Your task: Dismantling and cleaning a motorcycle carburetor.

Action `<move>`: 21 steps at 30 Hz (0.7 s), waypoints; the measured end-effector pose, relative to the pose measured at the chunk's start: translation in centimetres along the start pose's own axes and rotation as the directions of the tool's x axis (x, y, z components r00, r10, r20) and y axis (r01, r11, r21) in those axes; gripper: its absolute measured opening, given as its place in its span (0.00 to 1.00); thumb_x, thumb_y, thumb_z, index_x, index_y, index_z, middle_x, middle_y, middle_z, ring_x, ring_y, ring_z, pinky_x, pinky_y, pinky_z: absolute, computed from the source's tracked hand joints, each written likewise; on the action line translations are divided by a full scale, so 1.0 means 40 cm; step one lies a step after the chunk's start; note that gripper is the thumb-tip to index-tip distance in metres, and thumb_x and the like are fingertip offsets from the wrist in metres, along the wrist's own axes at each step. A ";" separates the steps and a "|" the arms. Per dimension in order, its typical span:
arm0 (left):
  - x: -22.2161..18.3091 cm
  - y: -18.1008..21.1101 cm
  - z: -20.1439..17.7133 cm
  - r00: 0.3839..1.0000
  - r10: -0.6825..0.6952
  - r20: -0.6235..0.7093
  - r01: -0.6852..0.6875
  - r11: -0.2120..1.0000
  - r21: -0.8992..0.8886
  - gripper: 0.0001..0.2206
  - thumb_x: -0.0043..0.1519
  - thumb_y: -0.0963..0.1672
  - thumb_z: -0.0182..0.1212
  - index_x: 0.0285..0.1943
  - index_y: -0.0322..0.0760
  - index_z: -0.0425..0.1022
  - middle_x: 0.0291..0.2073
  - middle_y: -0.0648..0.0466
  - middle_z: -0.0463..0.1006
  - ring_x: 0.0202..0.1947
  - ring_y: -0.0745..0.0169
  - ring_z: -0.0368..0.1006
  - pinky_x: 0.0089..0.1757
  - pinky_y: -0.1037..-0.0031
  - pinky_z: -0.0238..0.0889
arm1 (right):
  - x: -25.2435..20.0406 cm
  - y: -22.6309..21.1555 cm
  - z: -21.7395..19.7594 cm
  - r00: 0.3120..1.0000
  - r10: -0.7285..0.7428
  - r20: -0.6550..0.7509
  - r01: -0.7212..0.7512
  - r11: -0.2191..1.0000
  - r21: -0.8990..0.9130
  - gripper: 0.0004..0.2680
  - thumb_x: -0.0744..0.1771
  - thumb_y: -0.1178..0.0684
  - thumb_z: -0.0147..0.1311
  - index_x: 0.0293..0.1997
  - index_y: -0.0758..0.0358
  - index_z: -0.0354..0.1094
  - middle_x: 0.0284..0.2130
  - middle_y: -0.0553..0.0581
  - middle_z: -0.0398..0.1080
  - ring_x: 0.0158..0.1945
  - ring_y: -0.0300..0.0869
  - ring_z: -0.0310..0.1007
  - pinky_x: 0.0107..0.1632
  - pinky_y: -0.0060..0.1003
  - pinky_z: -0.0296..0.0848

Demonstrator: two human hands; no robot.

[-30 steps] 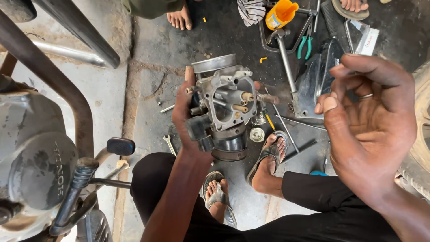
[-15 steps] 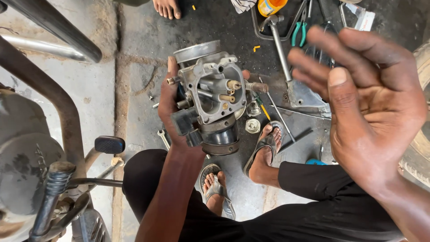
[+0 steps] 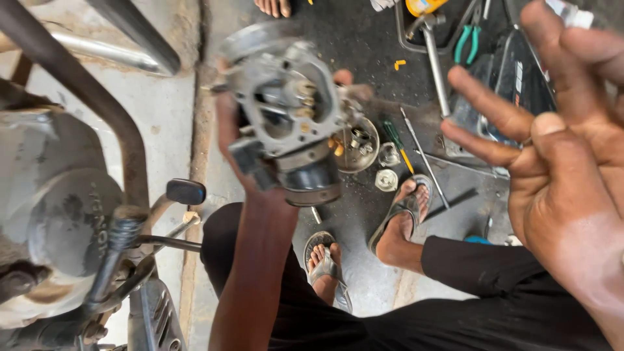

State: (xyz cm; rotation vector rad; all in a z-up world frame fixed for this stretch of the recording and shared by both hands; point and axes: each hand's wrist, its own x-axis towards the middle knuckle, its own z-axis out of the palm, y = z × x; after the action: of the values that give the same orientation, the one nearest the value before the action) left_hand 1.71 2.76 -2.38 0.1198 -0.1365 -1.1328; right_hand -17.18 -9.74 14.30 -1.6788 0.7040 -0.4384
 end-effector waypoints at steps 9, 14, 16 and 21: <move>0.006 -0.061 0.018 0.979 0.072 -0.191 -0.054 0.994 0.098 0.28 0.72 0.54 0.54 0.72 0.28 0.62 0.54 0.41 0.77 0.50 0.50 0.79 0.51 0.58 0.76 | 0.003 0.007 0.025 0.999 -0.011 -0.044 0.007 0.996 -0.090 0.18 0.68 0.70 0.23 0.68 0.66 0.41 0.73 0.74 0.48 0.76 0.65 0.56 0.74 0.54 0.54; 0.014 -0.056 0.044 0.943 0.023 -0.332 -0.015 1.000 0.024 0.23 0.73 0.52 0.54 0.69 0.31 0.66 0.51 0.46 0.78 0.44 0.60 0.79 0.47 0.65 0.77 | 0.002 0.007 0.030 1.000 -0.026 -0.018 0.024 0.994 -0.107 0.16 0.68 0.70 0.23 0.65 0.71 0.43 0.71 0.76 0.51 0.75 0.63 0.57 0.73 0.54 0.55; 0.013 -0.057 0.042 0.940 0.006 -0.340 0.000 1.000 0.019 0.22 0.73 0.51 0.54 0.67 0.30 0.67 0.49 0.46 0.78 0.43 0.61 0.79 0.46 0.66 0.77 | -0.001 0.014 0.032 0.999 -0.026 -0.018 0.024 0.996 -0.090 0.16 0.68 0.69 0.24 0.64 0.72 0.45 0.70 0.75 0.53 0.76 0.61 0.57 0.74 0.53 0.55; 0.013 -0.065 0.042 0.939 0.025 -0.343 0.018 0.992 0.122 0.23 0.71 0.52 0.52 0.66 0.31 0.67 0.48 0.46 0.78 0.41 0.61 0.79 0.44 0.65 0.77 | -0.006 0.011 0.038 0.997 -0.006 -0.074 -0.014 0.964 -0.264 0.08 0.73 0.61 0.39 0.58 0.74 0.58 0.59 0.69 0.68 0.66 0.47 0.69 0.73 0.44 0.66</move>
State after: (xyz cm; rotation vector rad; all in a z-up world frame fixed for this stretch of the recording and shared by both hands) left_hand -0.66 1.16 -1.12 0.4260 0.1065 -1.0830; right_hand -16.51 -8.50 13.55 -1.9188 0.8507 -0.4196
